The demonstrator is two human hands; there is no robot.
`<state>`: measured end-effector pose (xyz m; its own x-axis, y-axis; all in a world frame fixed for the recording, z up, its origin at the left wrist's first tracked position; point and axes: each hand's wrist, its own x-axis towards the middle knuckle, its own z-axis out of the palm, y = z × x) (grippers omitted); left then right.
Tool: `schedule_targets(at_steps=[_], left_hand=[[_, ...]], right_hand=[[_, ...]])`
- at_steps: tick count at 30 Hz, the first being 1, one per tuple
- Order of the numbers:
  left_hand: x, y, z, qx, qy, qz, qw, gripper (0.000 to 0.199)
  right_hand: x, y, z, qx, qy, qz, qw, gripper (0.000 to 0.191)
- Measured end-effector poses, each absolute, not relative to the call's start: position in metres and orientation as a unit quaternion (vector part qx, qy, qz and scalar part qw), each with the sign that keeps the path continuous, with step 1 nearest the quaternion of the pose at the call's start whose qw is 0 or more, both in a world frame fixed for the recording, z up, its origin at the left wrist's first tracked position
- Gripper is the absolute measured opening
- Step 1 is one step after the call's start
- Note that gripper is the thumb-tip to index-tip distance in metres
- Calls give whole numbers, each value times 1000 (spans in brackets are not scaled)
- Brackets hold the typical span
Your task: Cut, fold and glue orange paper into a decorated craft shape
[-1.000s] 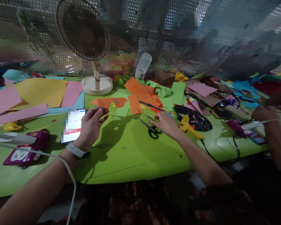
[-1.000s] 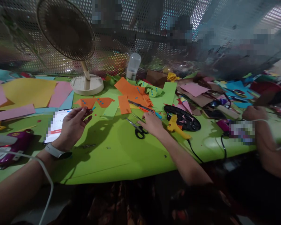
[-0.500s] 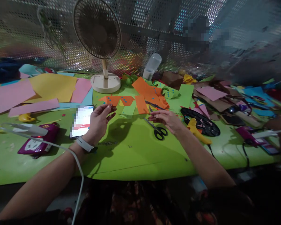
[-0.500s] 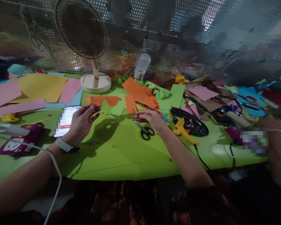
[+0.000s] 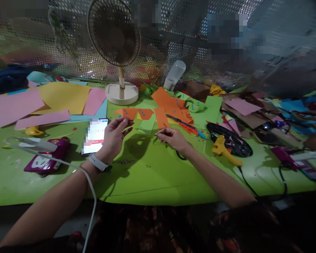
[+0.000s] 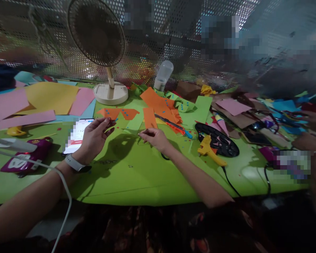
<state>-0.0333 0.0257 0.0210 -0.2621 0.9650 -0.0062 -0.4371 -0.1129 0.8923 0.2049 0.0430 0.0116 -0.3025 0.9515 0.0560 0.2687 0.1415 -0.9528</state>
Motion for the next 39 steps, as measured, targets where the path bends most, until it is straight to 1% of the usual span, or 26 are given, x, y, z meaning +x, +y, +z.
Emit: schedule_targets(at_steps=[2,5,7,10,14,21,29,39], left_hand=[[-33,26,21,307,416,678,523,26],[-33,26,20,298,415,681,525,28],[-34,26,20,293,414,684,524,28],[-34,27,21,286,415,688,522,29],[-34,26,22,285,417,693,515,29],[-32,24,21,283,412,686,529,27],[-32,24,21,284,417,681,531,22],[-32,24,18,293,425,672,531,23]], right_hand=[[208,43,13,-462,-705,420,335,34],[210,48,17,-468,-700,451,297,37],[205,55,18,-464,-687,454,325,36],[189,72,13,-444,-680,426,400,33],[168,95,-3,-413,-643,471,441,35],[161,102,-23,-399,-602,534,441,34],[161,101,-29,-393,-633,511,429,38],[162,100,-26,-407,-640,496,423,33]])
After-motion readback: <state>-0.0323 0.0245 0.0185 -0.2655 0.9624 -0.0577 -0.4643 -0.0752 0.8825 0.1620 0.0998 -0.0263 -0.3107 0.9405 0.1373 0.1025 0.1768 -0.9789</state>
